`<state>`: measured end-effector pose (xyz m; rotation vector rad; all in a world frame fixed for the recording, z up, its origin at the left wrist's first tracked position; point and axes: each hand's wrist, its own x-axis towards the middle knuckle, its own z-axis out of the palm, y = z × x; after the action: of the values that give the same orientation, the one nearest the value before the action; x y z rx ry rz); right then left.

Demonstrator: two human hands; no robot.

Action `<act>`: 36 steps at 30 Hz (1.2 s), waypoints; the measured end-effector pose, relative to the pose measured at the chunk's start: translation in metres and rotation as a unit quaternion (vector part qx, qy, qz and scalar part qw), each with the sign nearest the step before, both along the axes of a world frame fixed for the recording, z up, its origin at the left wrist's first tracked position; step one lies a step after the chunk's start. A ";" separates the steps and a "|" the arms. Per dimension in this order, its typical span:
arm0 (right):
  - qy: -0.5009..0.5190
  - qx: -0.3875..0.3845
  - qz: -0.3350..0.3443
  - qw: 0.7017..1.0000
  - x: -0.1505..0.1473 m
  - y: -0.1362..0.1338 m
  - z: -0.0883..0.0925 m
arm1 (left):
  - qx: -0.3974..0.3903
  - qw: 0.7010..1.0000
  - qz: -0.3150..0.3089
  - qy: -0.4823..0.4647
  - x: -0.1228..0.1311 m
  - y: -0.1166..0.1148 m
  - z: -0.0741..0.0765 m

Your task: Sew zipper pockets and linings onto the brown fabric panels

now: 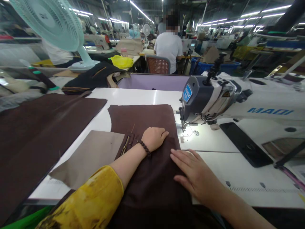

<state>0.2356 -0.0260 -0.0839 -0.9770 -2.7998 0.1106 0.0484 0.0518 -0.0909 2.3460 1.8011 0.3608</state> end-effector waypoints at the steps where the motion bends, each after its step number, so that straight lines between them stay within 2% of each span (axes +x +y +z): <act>1: 0.000 0.004 -0.014 1.000 -0.002 0.009 0.000 | -0.007 1.000 -0.004 -0.011 -0.001 0.000 0.001; 5: -0.017 0.013 -0.014 1.000 -0.006 0.031 -0.006 | -0.040 0.996 -0.022 -0.071 -0.008 0.000 0.002; 10: -0.004 0.038 0.009 0.999 -0.004 0.034 -0.012 | -0.091 0.984 -0.033 -0.152 -0.018 0.003 0.005; 17: 0.070 0.049 0.036 0.996 0.004 0.034 -0.015 | -0.147 0.963 -0.057 -0.221 -0.027 0.005 0.012; 23: 0.159 0.039 0.025 0.986 0.009 0.040 -0.008 | -0.176 0.949 -0.069 -0.254 -0.031 0.007 0.011; 27: 0.103 0.056 0.067 0.991 0.002 0.041 -0.007 | -0.176 0.946 -0.077 -0.262 -0.032 0.008 0.009; 30: 0.047 0.040 0.023 0.998 -0.003 0.039 -0.009 | -0.175 0.949 -0.068 -0.252 -0.030 0.007 0.009; 36: 0.067 0.045 -0.038 0.996 0.002 0.036 -0.013 | -0.164 0.955 -0.048 -0.241 -0.025 0.006 0.010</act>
<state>0.2377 0.0103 -0.0967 -1.0147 -2.6186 0.0372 0.0233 0.0576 -0.0806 1.9007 1.3898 0.5220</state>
